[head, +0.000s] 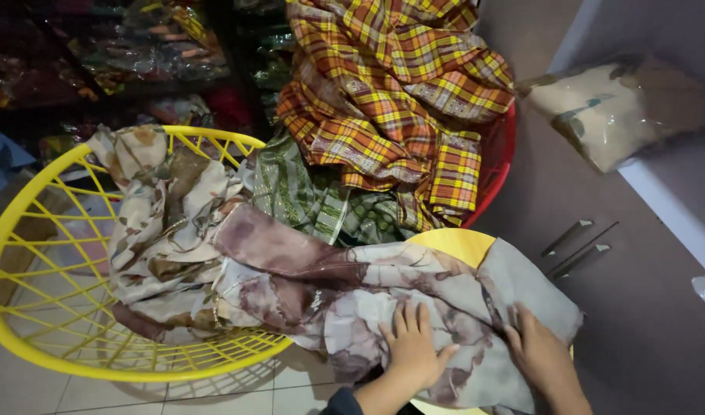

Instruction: Folding various pieces of clothing and placing them into plastic packaging bags.

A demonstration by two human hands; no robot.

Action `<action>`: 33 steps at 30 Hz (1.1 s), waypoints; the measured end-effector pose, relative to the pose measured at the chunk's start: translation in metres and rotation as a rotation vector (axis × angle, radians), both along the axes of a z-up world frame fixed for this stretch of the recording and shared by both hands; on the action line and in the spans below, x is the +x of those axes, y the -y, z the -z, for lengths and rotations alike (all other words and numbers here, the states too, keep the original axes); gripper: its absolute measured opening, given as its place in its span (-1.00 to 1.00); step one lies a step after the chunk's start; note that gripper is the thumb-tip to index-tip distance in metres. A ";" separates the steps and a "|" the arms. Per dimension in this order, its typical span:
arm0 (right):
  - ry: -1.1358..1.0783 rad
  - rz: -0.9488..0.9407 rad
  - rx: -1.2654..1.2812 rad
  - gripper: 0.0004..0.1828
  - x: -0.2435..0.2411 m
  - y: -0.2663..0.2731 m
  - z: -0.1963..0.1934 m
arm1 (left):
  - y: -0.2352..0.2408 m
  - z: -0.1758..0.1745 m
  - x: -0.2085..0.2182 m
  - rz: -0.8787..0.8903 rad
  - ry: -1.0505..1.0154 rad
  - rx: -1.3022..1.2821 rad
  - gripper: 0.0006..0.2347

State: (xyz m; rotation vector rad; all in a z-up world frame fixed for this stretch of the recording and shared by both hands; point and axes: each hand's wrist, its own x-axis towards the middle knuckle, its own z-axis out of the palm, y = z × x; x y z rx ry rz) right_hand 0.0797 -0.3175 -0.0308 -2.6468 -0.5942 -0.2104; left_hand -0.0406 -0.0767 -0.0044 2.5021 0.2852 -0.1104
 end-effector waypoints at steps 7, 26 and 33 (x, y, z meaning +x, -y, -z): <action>0.194 -0.066 -0.141 -0.68 0.000 -0.017 -0.022 | -0.006 0.062 0.026 0.105 0.337 0.300 -0.09; -0.321 0.364 -0.181 -0.61 0.078 -0.081 -0.027 | -0.016 0.002 0.019 0.203 0.803 0.317 -0.33; 0.164 -0.052 -0.074 -0.81 -0.014 -0.079 -0.027 | -0.021 0.075 0.051 0.277 0.726 0.111 -0.65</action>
